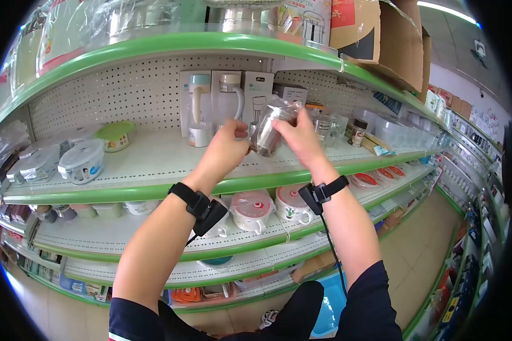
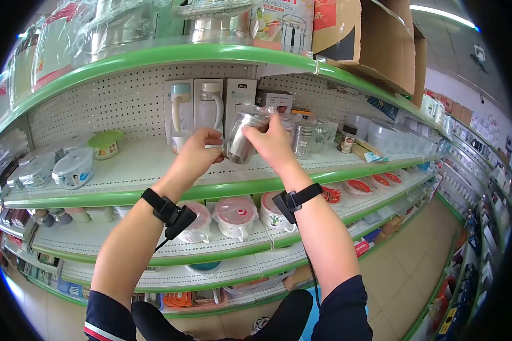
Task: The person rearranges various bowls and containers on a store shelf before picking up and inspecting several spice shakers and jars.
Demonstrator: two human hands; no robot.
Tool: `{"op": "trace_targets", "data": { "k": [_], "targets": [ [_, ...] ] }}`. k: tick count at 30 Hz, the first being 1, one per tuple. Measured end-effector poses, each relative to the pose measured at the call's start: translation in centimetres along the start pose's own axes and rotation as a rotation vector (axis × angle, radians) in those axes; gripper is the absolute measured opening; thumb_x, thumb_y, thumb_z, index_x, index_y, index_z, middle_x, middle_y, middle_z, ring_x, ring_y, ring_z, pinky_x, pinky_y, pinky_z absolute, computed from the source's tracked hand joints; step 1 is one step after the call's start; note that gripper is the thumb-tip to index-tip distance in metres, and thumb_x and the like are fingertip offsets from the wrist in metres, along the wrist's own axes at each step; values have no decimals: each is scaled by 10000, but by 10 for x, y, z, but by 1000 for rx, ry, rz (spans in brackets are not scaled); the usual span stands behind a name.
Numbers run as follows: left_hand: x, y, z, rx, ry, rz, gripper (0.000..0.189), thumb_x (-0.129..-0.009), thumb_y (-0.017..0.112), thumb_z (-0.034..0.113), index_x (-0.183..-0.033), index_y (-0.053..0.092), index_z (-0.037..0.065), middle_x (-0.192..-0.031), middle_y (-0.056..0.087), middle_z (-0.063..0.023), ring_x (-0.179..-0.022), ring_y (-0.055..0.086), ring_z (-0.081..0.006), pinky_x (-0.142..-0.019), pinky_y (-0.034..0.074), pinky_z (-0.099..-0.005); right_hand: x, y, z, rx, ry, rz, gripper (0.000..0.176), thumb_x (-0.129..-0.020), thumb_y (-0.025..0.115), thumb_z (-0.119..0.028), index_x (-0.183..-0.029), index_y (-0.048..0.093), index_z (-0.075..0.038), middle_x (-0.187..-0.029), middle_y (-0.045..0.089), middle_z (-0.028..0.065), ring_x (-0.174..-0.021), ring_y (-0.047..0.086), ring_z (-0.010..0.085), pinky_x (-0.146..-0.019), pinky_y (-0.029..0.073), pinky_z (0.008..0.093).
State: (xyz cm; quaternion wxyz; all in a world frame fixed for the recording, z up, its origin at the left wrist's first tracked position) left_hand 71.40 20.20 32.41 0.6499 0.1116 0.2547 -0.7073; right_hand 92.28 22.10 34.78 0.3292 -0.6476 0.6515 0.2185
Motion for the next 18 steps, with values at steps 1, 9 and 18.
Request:
{"op": "trace_targets", "data": {
  "k": [1, 9, 18],
  "targets": [
    [-5, 1, -7, -29, -7, -35, 456, -950, 599, 9, -1391, 528, -78, -1243, 655, -182, -980, 711, -218, -838, 593, -317, 0, 3, 2, 21, -10, -9, 579, -885, 789, -236, -1345, 533, 6, -1158, 685, 87, -1031, 655, 170, -917, 541, 347],
    [-12, 2, -25, -198, -39, -171, 469, -979, 585, 76, -1428, 524, -44, -1238, 680, -183, -1016, 690, -210, -879, 569, -339, 1, 13, 8, 508, -69, -85, 661, -833, 803, -243, -1354, 511, 40, -1211, 701, 233, -1122, 698, 344, -984, 541, 414],
    [18, -19, -10, -668, 290, 69, 317, -984, 580, 112, -1270, 633, -15, -1174, 714, -252, -1107, 686, -427, -953, 552, -489, -4, 6, 14, 624, -20, -100, 644, -840, 792, -266, -1332, 524, 51, -1256, 663, 289, -1187, 660, 419, -997, 535, 446]
  ]
}}
Point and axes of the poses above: each hand's wrist, its own x-axis away from the middle knuckle, its own y-axis out of the palm, z = x × y, the point moved 1 cm from there along -x, towards the middle knuckle
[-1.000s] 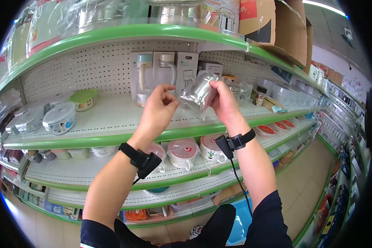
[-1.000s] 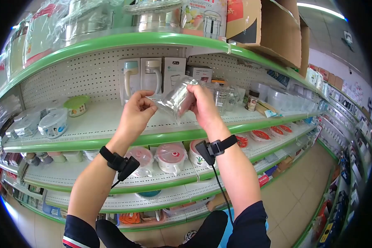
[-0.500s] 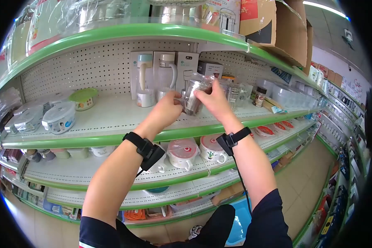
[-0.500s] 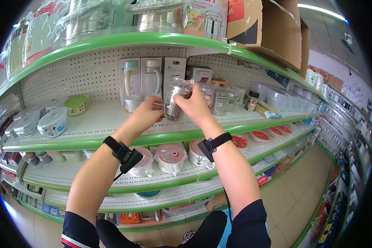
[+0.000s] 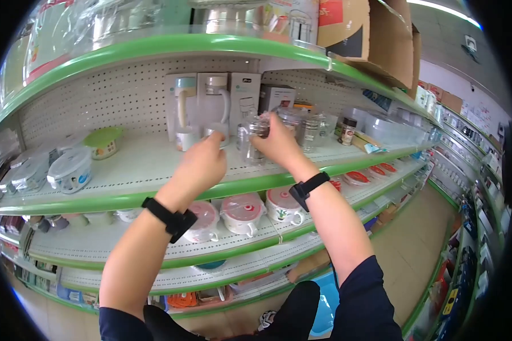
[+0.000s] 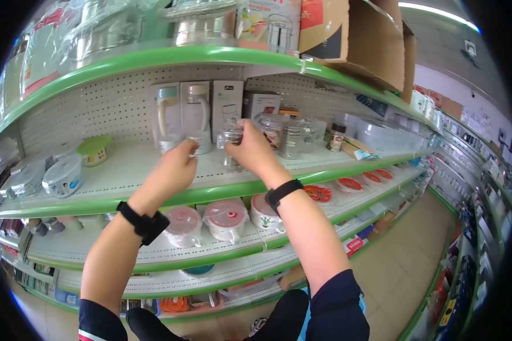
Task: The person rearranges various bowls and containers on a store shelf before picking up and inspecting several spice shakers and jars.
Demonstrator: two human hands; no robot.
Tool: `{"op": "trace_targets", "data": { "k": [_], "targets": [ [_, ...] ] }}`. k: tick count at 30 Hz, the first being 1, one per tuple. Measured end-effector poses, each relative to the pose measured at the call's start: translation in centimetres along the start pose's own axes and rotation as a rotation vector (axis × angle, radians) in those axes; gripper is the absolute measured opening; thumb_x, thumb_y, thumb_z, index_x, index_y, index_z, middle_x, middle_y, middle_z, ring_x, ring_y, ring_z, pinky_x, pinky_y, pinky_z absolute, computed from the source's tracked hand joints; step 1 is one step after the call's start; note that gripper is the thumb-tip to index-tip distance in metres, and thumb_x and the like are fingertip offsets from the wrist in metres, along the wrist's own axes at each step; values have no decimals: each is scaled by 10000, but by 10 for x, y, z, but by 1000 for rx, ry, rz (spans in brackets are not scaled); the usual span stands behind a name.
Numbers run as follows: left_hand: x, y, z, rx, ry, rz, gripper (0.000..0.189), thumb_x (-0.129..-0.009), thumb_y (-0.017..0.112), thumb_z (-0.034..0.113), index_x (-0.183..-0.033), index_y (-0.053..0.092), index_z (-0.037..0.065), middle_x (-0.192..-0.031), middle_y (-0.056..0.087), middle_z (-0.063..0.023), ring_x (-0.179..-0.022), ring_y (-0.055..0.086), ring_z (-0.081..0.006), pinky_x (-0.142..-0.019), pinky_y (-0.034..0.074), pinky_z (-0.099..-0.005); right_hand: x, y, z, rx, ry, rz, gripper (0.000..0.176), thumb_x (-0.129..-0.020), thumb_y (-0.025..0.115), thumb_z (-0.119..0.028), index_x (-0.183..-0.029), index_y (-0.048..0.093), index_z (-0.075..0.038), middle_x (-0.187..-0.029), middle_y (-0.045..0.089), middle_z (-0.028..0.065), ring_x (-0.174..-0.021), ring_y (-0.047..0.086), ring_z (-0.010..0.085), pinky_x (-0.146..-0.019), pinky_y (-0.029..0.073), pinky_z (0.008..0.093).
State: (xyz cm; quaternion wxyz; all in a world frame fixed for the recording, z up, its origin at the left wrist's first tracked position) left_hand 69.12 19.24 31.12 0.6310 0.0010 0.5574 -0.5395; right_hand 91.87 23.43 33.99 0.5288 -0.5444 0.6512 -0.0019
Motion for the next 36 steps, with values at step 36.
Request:
{"op": "trace_targets", "data": {
  "k": [36],
  "targets": [
    [30, -5, -8, -413, 190, 57, 221, -991, 641, 239, -888, 651, 44, -804, 697, -119, -773, 699, -300, -707, 572, -430, -122, -7, 93, 1116, 367, -219, 532, -918, 680, -534, -1251, 745, -124, -1284, 754, 108, -1260, 676, 326, -1174, 262, 727]
  ]
}}
Point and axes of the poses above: each hand's wrist, its own x-axis away from the middle knuckle, its own y-axis out of the palm, z = x × y, the point moved 1 cm from there along -x, towards the middle knuckle
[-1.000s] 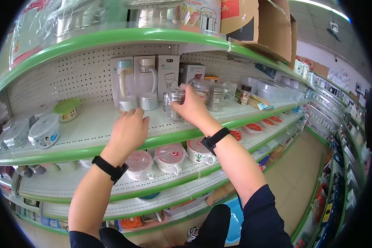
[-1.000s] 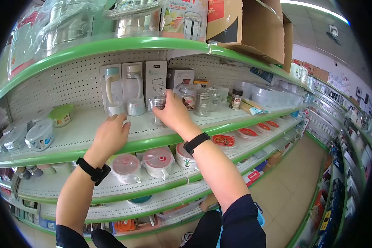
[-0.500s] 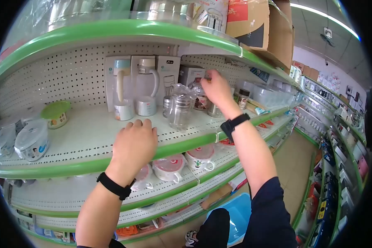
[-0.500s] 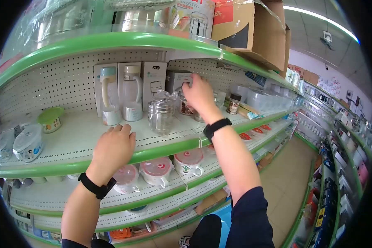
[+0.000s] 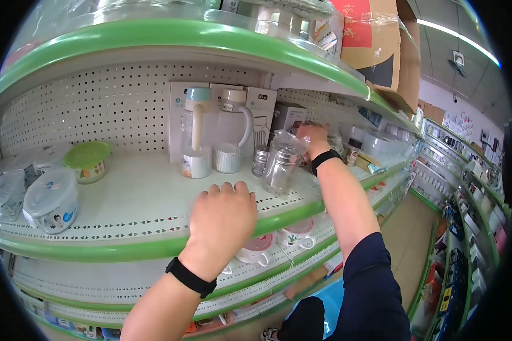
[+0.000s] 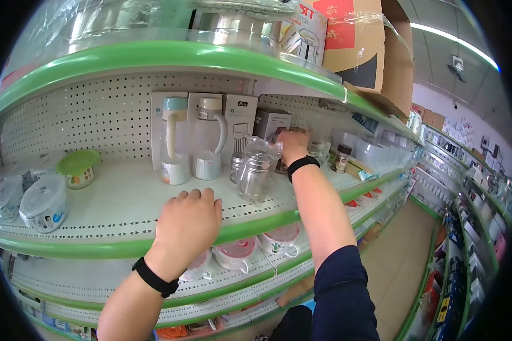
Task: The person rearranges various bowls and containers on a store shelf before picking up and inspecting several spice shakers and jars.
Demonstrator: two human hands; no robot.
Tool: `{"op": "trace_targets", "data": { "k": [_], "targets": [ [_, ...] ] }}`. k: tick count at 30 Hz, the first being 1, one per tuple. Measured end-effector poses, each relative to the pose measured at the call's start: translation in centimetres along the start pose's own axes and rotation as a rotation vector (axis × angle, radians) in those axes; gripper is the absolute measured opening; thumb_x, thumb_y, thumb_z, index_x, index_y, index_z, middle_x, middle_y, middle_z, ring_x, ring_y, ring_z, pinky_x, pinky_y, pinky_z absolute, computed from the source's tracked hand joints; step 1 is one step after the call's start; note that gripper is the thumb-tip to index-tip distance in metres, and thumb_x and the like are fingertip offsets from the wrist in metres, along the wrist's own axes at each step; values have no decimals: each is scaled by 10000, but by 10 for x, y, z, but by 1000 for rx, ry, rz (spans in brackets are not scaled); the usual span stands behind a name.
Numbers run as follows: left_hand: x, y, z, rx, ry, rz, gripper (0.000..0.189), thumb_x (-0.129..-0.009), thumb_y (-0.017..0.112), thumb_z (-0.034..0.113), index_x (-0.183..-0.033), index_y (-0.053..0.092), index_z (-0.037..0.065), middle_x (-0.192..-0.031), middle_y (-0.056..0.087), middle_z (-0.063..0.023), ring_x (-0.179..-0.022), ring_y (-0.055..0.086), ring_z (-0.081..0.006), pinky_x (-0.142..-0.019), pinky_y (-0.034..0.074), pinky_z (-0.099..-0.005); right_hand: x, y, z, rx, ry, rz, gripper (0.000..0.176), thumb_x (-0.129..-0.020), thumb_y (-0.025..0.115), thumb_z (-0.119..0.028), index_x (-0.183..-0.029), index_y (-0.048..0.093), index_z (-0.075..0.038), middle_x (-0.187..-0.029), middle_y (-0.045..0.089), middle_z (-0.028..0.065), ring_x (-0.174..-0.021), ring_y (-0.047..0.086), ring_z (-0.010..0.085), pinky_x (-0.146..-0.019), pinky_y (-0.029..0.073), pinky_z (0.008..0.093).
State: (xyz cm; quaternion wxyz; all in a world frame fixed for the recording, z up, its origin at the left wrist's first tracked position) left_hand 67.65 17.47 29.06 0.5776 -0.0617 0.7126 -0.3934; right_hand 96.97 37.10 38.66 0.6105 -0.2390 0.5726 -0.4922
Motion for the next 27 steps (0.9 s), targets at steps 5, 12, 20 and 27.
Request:
{"op": "trace_targets", "data": {
  "k": [5, 12, 20, 27],
  "targets": [
    [0, -1, 0, 3, 12, 5, 223, -994, 639, 238, -881, 647, 46, -799, 694, -112, -762, 694, -296, -691, 559, -428, -1, -2, -7, 22, 119, 32, 663, -896, 682, -635, -1312, 736, -121, -1387, 709, 105, -1308, 643, 338, -1155, 290, 720],
    [0, -2, 1, 12, 12, 14, 223, -999, 632, 236, -883, 650, 46, -804, 698, -115, -767, 699, -299, -701, 564, -430, 4, -2, 0, -92, 61, 148, 486, -943, 609, -374, -1307, 652, -56, -1305, 730, 198, -1251, 675, 400, -1159, 320, 713],
    [0, -1, 2, -18, -1, -25, 239, -1006, 617, 247, -896, 659, 38, -818, 708, -127, -793, 708, -308, -715, 583, -433, 11, -12, 10, -222, -5, 243, 884, -862, 660, -704, -1400, 560, -10, -1278, 694, 303, -1229, 662, 443, -1178, 318, 676],
    [-2, -3, 4, -32, -34, -75, 262, -1022, 595, 253, -917, 669, 24, -840, 719, -146, -815, 711, -332, -739, 594, -451, 31, -48, 11, -452, 24, 355, 880, -859, 680, -686, -1404, 562, -6, -1263, 678, 280, -1196, 666, 432, -1103, 446, 558]
  ]
}}
Point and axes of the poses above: each hand's wrist, its own x-axis away from the middle knuckle, its own y-axis out of the palm, z = x × y, the point moved 1 cm from there along -x, towards the middle knuckle
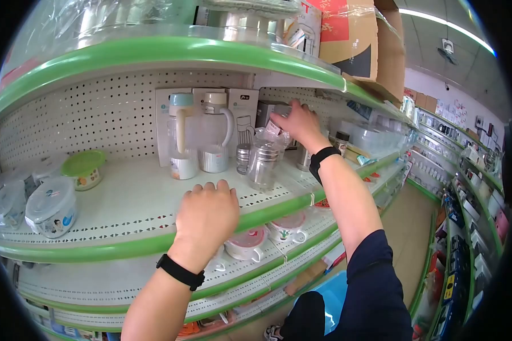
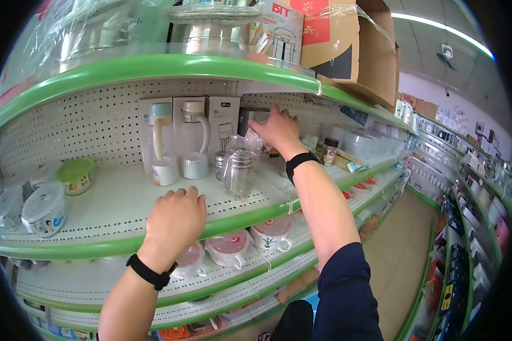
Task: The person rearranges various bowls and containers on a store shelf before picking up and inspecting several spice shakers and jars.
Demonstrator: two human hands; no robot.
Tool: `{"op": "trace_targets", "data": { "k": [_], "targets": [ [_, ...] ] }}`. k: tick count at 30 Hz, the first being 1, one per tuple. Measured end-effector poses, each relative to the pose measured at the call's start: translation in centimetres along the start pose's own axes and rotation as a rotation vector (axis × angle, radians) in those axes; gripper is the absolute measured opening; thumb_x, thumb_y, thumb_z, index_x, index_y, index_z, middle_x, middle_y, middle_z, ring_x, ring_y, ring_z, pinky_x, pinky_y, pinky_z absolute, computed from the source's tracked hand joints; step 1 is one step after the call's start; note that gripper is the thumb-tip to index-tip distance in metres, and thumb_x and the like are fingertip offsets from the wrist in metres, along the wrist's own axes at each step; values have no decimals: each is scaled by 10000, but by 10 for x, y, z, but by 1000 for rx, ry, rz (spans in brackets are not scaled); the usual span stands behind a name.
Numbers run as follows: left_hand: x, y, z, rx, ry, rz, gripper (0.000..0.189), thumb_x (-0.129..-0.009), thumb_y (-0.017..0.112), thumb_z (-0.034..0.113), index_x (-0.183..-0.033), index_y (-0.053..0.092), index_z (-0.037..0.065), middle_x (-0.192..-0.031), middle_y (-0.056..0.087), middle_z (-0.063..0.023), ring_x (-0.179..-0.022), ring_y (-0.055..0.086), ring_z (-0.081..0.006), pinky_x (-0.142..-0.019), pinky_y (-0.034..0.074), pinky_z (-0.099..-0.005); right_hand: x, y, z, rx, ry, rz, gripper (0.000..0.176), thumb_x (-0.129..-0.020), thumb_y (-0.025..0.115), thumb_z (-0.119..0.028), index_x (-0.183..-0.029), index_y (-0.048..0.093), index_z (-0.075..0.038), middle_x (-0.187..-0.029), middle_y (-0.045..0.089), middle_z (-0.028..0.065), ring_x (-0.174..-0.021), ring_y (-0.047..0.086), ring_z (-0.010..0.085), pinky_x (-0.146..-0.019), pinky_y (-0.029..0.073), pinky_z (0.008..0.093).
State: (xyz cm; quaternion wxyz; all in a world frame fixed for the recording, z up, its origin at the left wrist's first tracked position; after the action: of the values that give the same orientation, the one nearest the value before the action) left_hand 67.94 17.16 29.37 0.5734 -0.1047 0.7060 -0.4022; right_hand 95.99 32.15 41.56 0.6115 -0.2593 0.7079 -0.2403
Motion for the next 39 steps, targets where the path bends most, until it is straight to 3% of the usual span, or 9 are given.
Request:
{"op": "trace_targets", "data": {
  "k": [2, 6, 11, 17, 25, 27, 30, 35, 39],
  "targets": [
    [0, 0, 0, -2, -7, -9, 265, -1025, 591, 253, -922, 670, 22, -839, 719, -150, -817, 712, -336, -742, 594, -457, 4, -14, -3, -81, 21, 22, 880, -856, 706, -652, -1431, 543, -7, -1320, 637, 314, -1216, 652, 460, -1042, 519, 502],
    [0, 1, 1, -8, -2, -3, 290, -1030, 580, 265, -913, 688, 22, -835, 734, -154, -801, 734, -325, -723, 596, -440, 13, -33, 1, -171, 13, 139, 826, -870, 748, -595, -1413, 557, -4, -1328, 617, 321, -1200, 651, 470, -1024, 530, 504],
    [-1, 0, 1, 28, -35, -34, 268, -1030, 574, 244, -934, 669, 13, -843, 716, -173, -828, 707, -373, -755, 584, -497, 14, -42, 25, -253, -31, 340, 773, -864, 789, -533, -1355, 581, 26, -1267, 628, 314, -1134, 667, 460, -952, 554, 516],
    [-1, 2, 1, -9, -18, -14, 286, -1030, 579, 264, -923, 693, 25, -837, 736, -155, -809, 732, -339, -734, 599, -453, 34, -61, 60, -477, -73, 449, 728, -892, 796, -482, -1348, 577, 41, -1324, 630, 283, -1209, 641, 440, -1011, 528, 482],
    [0, -3, 4, 9, -24, -11, 274, -1025, 591, 261, -910, 689, 32, -815, 731, -153, -800, 727, -338, -732, 593, -458, 69, -89, 123, -598, 61, 373, 692, -916, 794, -430, -1346, 578, 66, -1306, 665, 274, -1230, 644, 382, -1043, 502, 438],
    [-1, -3, 4, 11, -22, -12, 275, -1027, 590, 262, -907, 687, 34, -814, 731, -154, -799, 726, -338, -735, 591, -460, 76, -91, 138, -518, 75, 364, 718, -892, 811, -452, -1340, 585, 62, -1300, 667, 276, -1221, 649, 382, -1032, 510, 441],
    [-2, -1, 3, 73, -61, -45, 261, -1032, 569, 240, -941, 665, 14, -850, 712, -197, -837, 692, -407, -766, 564, -532, 87, -94, 145, -389, 124, 288, 765, -851, 838, -474, -1342, 589, 57, -1299, 666, 283, -1215, 655, 382, -1022, 521, 437],
    [-2, -2, 3, 35, -46, -39, 266, -1030, 577, 252, -931, 671, 24, -827, 723, -178, -813, 708, -374, -742, 576, -495, 94, -93, 149, -306, 220, 161, 814, -799, 871, -475, -1352, 590, 51, -1309, 659, 293, -1206, 660, 412, -1010, 538, 453],
    [-2, -6, 6, 23, -56, -64, 264, -1029, 576, 251, -923, 664, 26, -831, 728, -174, -811, 712, -366, -748, 581, -484, 88, -79, 169, -193, 227, 219, 786, -793, 876, -454, -1339, 601, 40, -1286, 667, 282, -1196, 646, 438, -1012, 532, 485]
  ]
}}
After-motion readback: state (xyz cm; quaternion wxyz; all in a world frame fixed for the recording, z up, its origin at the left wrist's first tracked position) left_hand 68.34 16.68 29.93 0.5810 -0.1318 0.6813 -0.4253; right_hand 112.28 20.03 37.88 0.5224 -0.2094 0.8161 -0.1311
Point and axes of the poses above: each hand's wrist, its own x-axis away from the middle knuckle, its own y-axis out of the palm, z = x × y, the point moved 1 cm from there along -x, towards the middle knuckle
